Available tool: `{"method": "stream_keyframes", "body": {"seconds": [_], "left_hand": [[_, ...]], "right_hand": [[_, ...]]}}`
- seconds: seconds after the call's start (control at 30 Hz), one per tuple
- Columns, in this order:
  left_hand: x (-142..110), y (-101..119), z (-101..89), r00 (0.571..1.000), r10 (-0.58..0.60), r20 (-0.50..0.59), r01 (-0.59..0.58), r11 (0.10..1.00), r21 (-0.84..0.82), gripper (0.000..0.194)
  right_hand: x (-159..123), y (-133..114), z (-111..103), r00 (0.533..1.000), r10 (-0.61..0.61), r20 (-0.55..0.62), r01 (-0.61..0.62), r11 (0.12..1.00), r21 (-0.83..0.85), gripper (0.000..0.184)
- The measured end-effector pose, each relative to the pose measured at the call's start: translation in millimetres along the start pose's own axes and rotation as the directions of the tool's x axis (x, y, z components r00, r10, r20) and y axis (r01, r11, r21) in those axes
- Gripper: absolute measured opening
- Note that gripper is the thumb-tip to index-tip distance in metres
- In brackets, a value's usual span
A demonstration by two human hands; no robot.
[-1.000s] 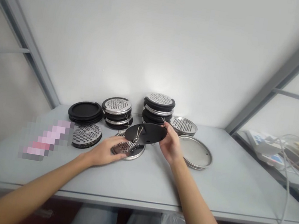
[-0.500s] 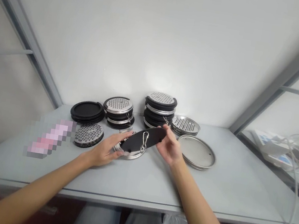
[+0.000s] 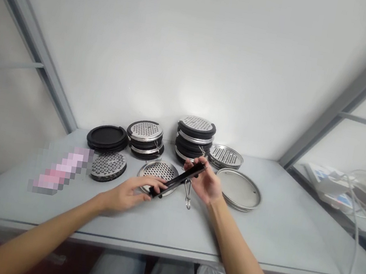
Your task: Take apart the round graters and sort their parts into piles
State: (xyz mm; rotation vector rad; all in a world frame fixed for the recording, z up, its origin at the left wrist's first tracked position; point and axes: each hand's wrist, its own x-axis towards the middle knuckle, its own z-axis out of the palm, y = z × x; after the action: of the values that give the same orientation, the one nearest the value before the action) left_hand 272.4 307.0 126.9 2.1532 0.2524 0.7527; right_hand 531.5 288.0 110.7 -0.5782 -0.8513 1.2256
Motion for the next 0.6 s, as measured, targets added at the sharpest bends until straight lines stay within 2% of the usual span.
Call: {"method": "stream_keyframes", "body": {"seconds": [0.07, 0.13, 0.2, 0.3, 0.4, 0.5, 0.57, 0.6], "left_hand": [[1.6, 0.8, -1.2, 0.989, -0.146, -0.033, 0.140, 0.979, -0.151, 0.031], [2.9, 0.3, -4.3, 0.961, -0.244, -0.131, 0.207, 0.946, -0.248, 0.039], [3.5, 1.8, -10.3, 0.930, -0.296, -0.217, 0.228, 0.929, -0.291, 0.042], [3.0, 13.5, -28.5, 0.916, -0.323, -0.238, 0.257, 0.927, -0.272, 0.040], [-1.2, 37.8, -62.6, 0.897, -0.319, -0.307, 0.264, 0.942, -0.207, 0.045], [-12.3, 66.7, -110.8, 0.835, -0.254, -0.487, 0.241, 0.966, -0.089, 0.056], [-24.3, 81.2, -145.8, 0.802, -0.101, -0.589, 0.229, 0.962, 0.147, 0.051], [-31.4, 85.1, -162.7, 0.813, -0.049, -0.581, 0.269, 0.916, 0.299, 0.046]], "right_hand": [[0.6, -0.8, -3.7, 1.000, 0.000, -0.025, -0.001, 1.000, -0.025, 0.017], [0.8, -0.7, -6.0, 1.000, 0.007, -0.026, -0.008, 1.000, -0.025, 0.019], [0.8, 0.1, -6.6, 1.000, 0.022, 0.001, -0.022, 1.000, -0.010, 0.021], [1.6, 0.5, -6.6, 0.997, 0.047, 0.056, -0.046, 0.999, -0.012, 0.021], [3.8, -1.8, -8.6, 0.995, 0.067, 0.071, -0.063, 0.997, -0.046, 0.021], [6.1, -5.2, -12.0, 0.996, 0.068, 0.049, -0.065, 0.995, -0.071, 0.020], [7.1, -6.5, -13.4, 0.998, 0.062, 0.032, -0.059, 0.995, -0.078, 0.020], [7.4, -6.7, -13.4, 0.998, 0.062, 0.028, -0.060, 0.995, -0.081, 0.020]]}}
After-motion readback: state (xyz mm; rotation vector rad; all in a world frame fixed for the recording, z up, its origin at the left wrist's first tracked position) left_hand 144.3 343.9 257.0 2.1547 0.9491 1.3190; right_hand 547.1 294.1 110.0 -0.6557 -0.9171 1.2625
